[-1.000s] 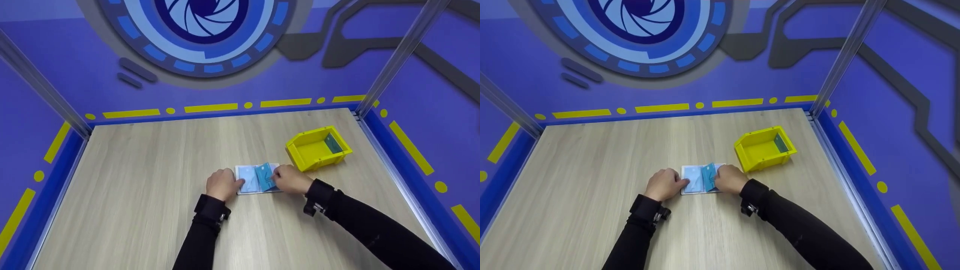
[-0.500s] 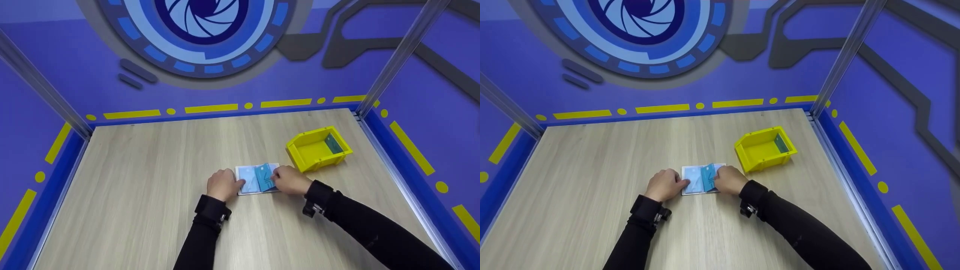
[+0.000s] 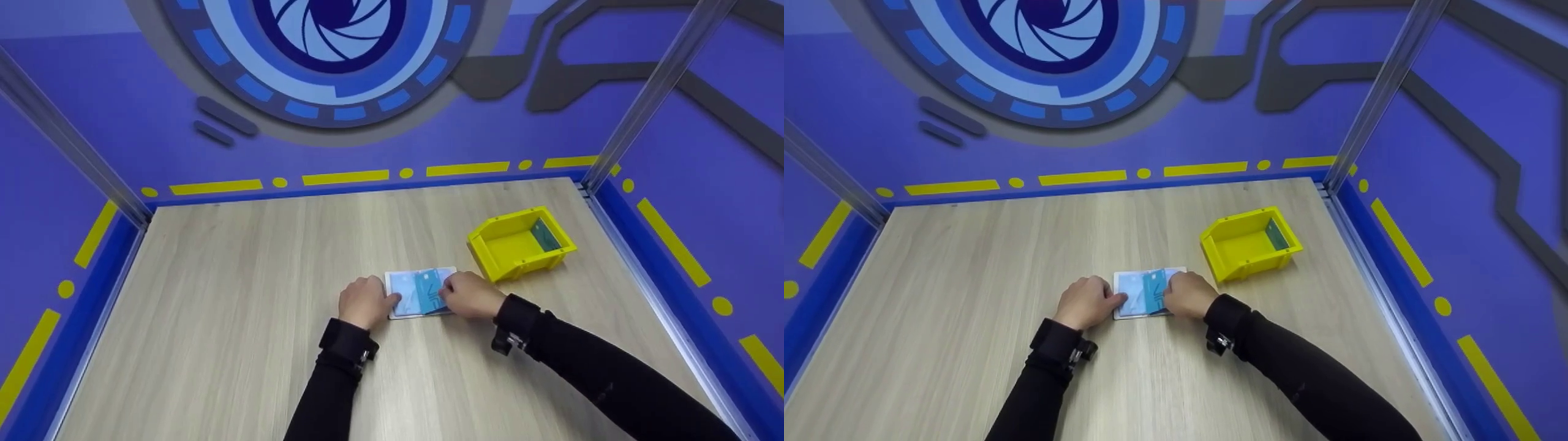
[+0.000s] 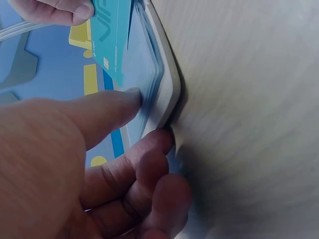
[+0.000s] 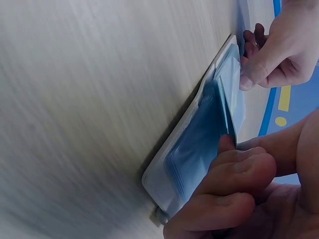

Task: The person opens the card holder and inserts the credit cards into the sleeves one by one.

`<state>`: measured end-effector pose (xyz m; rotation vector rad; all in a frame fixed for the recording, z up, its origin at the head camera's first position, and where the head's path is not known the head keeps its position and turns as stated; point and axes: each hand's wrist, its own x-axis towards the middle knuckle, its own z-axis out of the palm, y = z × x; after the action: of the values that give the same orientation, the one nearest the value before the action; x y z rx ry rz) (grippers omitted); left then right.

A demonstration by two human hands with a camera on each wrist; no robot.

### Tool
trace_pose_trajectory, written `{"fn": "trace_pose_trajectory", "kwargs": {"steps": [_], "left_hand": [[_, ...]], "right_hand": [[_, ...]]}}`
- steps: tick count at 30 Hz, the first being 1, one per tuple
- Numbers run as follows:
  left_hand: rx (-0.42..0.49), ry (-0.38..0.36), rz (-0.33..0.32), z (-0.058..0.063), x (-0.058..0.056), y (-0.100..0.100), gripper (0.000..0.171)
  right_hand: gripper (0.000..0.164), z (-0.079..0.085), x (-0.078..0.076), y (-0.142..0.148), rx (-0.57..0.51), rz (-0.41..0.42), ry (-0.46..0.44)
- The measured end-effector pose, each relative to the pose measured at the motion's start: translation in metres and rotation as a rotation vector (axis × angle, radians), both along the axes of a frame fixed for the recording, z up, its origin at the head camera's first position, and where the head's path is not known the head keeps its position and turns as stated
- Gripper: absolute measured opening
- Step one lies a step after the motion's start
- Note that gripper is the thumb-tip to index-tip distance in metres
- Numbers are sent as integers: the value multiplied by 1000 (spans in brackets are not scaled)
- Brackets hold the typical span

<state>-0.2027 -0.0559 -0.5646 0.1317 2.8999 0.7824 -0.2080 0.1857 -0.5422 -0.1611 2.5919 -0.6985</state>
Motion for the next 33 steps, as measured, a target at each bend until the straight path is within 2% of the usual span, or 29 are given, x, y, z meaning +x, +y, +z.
{"fn": "trace_pose_trajectory", "kwargs": {"steps": [10, 15, 26, 33], "left_hand": [[-2, -6, 4, -1, -1, 1, 46], [-7, -3, 3, -1, -1, 1, 45], [-8, 28, -9, -2, 1, 0, 48], [-30, 18, -22, 1, 0, 1, 50]], "right_hand": [[32, -2, -5, -8, -13, -5, -22], [27, 1, -7, -12, -5, 11, -25], [27, 5, -18, -22, 63, 55, 10], [31, 3, -19, -26, 40, 82, 46]]}}
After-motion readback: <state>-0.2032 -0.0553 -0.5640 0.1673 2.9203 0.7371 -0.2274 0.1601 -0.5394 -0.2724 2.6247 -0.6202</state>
